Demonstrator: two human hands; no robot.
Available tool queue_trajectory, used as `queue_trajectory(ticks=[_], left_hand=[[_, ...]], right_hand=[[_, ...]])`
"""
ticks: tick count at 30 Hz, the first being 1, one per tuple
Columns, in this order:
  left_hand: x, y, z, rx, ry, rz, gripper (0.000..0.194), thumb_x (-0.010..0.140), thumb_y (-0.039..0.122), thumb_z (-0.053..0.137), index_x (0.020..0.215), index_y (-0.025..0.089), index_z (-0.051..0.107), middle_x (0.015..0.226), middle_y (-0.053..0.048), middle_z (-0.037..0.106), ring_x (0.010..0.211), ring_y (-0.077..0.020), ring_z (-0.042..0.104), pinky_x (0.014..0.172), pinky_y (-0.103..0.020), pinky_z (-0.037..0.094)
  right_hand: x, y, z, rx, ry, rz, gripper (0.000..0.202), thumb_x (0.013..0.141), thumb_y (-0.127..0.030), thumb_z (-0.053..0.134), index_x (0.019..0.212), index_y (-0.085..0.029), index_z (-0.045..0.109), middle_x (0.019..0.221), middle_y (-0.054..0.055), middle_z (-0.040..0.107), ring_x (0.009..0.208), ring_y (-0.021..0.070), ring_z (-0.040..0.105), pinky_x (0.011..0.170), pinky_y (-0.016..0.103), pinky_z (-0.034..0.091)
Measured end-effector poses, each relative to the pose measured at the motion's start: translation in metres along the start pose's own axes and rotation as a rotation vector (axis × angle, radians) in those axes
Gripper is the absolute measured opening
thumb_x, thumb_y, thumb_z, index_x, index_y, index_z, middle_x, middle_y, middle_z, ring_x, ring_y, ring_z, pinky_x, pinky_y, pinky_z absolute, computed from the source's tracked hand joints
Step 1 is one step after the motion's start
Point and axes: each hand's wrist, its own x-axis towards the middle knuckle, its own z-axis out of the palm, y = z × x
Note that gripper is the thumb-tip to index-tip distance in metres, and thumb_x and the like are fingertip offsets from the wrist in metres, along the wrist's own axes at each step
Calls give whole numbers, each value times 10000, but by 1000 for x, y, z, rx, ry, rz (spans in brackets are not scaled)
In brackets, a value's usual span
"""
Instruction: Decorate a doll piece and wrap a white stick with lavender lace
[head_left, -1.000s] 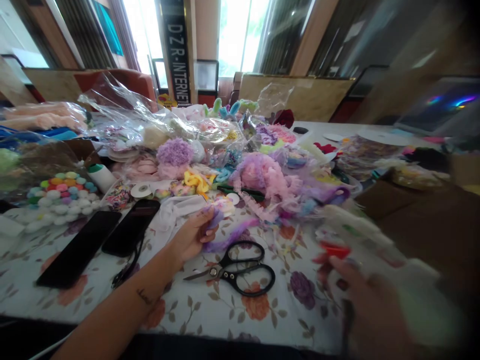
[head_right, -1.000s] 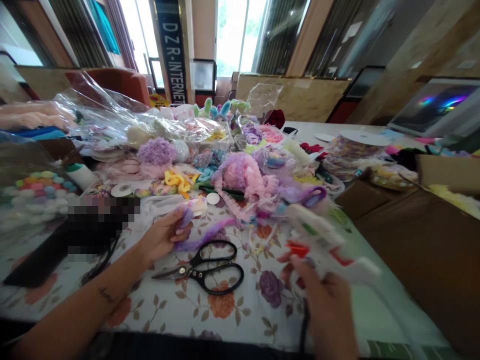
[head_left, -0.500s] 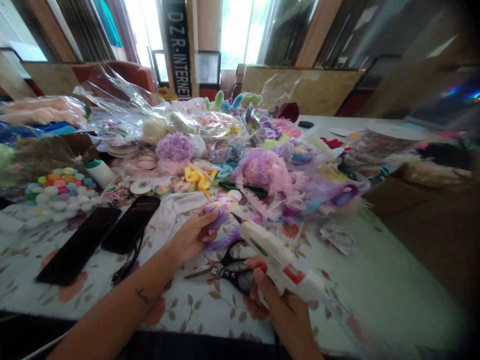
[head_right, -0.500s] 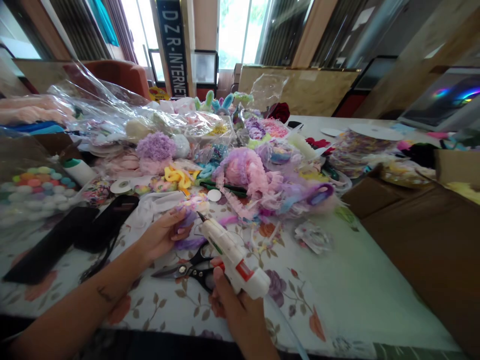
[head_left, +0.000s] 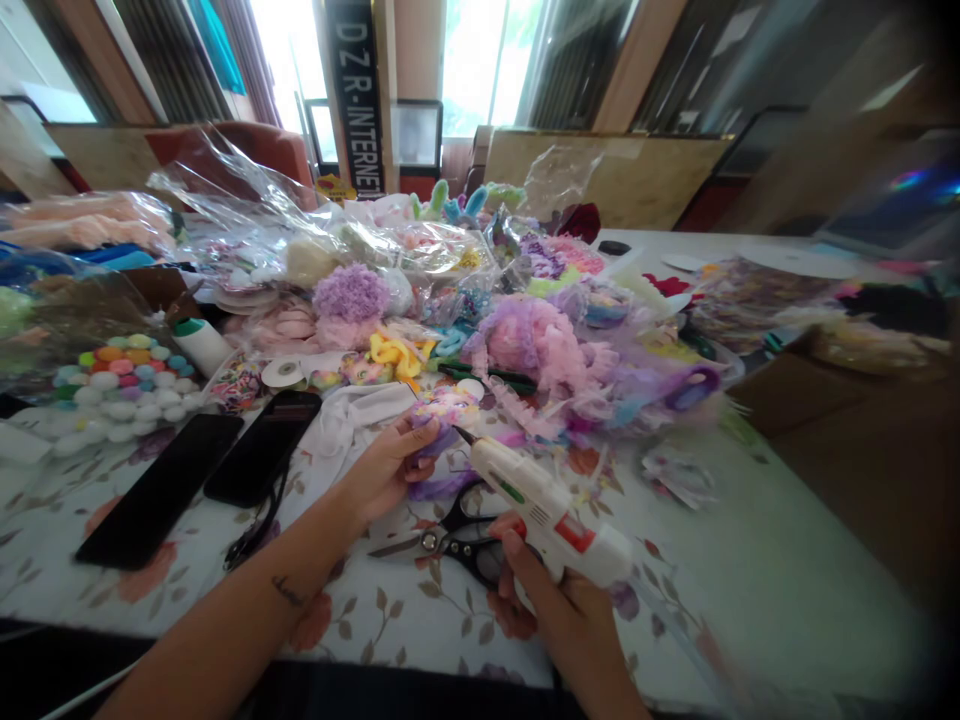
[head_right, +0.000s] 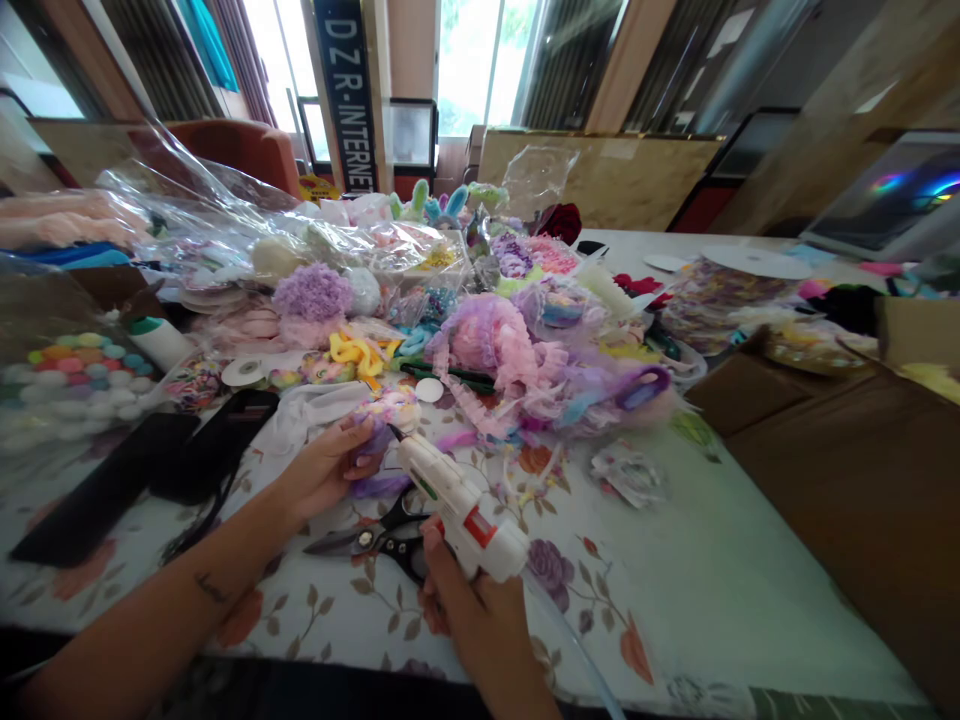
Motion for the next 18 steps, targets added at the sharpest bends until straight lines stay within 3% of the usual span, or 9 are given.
queue_trajectory(ticks=[7, 18], left_hand=[[0, 2, 1, 11, 21, -2, 388, 666, 303, 814, 728, 148, 464, 640, 59, 412, 465, -13, 363, 368, -110, 208], [0, 1, 0, 10, -10, 7, 354, 699, 295, 795, 753, 140, 481, 657, 52, 427, 473, -11, 365, 373, -109, 205]], right_hand=[[-1, -3, 1, -41, 32, 5, 450, 675, -594, 703, 757, -166, 588, 449, -43, 516, 339, 102, 495, 335, 188, 359], [1, 5, -1, 6, -5, -30, 425, 719, -571, 686, 779, -166, 573, 443, -58, 488, 323, 81, 430, 344, 200, 347]])
